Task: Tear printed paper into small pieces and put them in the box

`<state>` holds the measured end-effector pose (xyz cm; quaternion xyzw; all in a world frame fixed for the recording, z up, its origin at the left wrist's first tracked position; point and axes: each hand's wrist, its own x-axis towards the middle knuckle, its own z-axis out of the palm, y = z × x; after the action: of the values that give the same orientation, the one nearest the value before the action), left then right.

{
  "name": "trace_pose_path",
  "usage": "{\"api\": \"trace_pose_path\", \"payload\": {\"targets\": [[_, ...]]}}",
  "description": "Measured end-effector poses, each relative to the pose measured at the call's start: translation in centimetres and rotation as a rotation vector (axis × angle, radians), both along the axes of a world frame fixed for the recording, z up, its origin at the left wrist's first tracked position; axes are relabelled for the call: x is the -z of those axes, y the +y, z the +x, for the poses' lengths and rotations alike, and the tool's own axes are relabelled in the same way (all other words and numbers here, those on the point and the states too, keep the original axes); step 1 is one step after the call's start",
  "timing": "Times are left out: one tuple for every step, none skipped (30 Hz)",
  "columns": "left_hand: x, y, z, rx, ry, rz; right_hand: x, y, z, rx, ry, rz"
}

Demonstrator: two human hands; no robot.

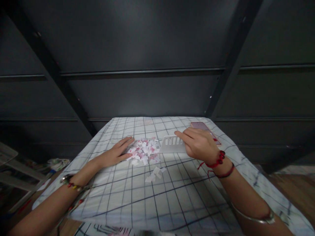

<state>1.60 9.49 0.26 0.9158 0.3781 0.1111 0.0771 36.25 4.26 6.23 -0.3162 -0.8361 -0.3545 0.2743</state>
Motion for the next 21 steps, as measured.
{"api": "trace_pose_path", "payload": {"targets": [[0.0,0.0,0.0,0.001,0.0,0.005,0.1,0.1,0.1,0.008,0.022,0.004],[0.0,0.0,0.0,0.0,0.001,0.008,0.2,0.1,0.1,0.005,0.043,-0.001],[0.0,0.0,0.0,-0.004,0.005,0.009,0.2,0.0,0.1,-0.007,0.058,-0.013],[0.0,0.0,0.0,-0.007,0.008,0.01,0.2,-0.1,0.0,-0.023,0.065,-0.029],[0.0,0.0,0.0,-0.011,0.011,0.01,0.1,-0.2,-0.2,-0.042,0.063,-0.044],[0.0,0.0,0.0,-0.014,0.012,0.01,0.0,-0.3,-0.4,-0.058,0.056,-0.052],[0.0,0.0,0.1,-0.014,0.013,0.01,0.0,-0.4,-0.6,-0.071,0.047,-0.054],[0.0,0.0,0.1,-0.014,0.014,0.011,-0.1,-0.5,-0.9,-0.081,0.038,-0.049],[0.0,0.0,0.1,-0.013,0.013,0.013,-0.2,-0.5,-1.1,-0.088,0.029,-0.044],[0.0,0.0,0.1,-0.012,0.013,0.014,-0.3,-0.6,-1.2,-0.096,0.02,-0.044],[0.0,0.0,0.0,-0.011,0.012,0.014,-0.3,-0.6,-1.3,-0.107,0.013,-0.049],[0.0,0.0,0.0,-0.011,0.012,0.014,-0.4,-0.6,-1.4,-0.117,0.011,-0.061],[0.0,0.0,0.0,-0.011,0.012,0.014,-0.4,-0.6,-1.3,-0.126,0.01,-0.074],[0.0,0.0,0.0,-0.011,0.011,0.013,-0.4,-0.7,-1.2,-0.129,0.012,-0.087],[0.0,0.0,0.0,-0.011,0.01,0.012,-0.4,-0.7,-1.2,-0.131,0.016,-0.094],[-0.1,0.0,0.1,-0.01,0.009,0.011,-0.5,-0.7,-1.1,-0.132,0.022,-0.097],[-0.1,-0.1,0.1,-0.01,0.007,0.012,-0.5,-0.7,-1.0,-0.135,0.028,-0.097],[-0.1,-0.1,0.1,-0.009,0.006,0.011,-0.5,-0.8,-1.0,-0.142,0.032,-0.097],[-0.2,-0.1,0.1,-0.008,0.009,0.008,-0.5,-0.8,-1.0,-0.15,0.034,-0.1],[-0.2,-0.2,0.1,-0.009,0.013,0.006,-0.5,-0.8,-1.0,-0.159,0.032,-0.103],[-0.3,-0.2,0.1,-0.011,0.016,0.003,-0.5,-0.9,-1.0,-0.162,0.026,-0.107]]}}
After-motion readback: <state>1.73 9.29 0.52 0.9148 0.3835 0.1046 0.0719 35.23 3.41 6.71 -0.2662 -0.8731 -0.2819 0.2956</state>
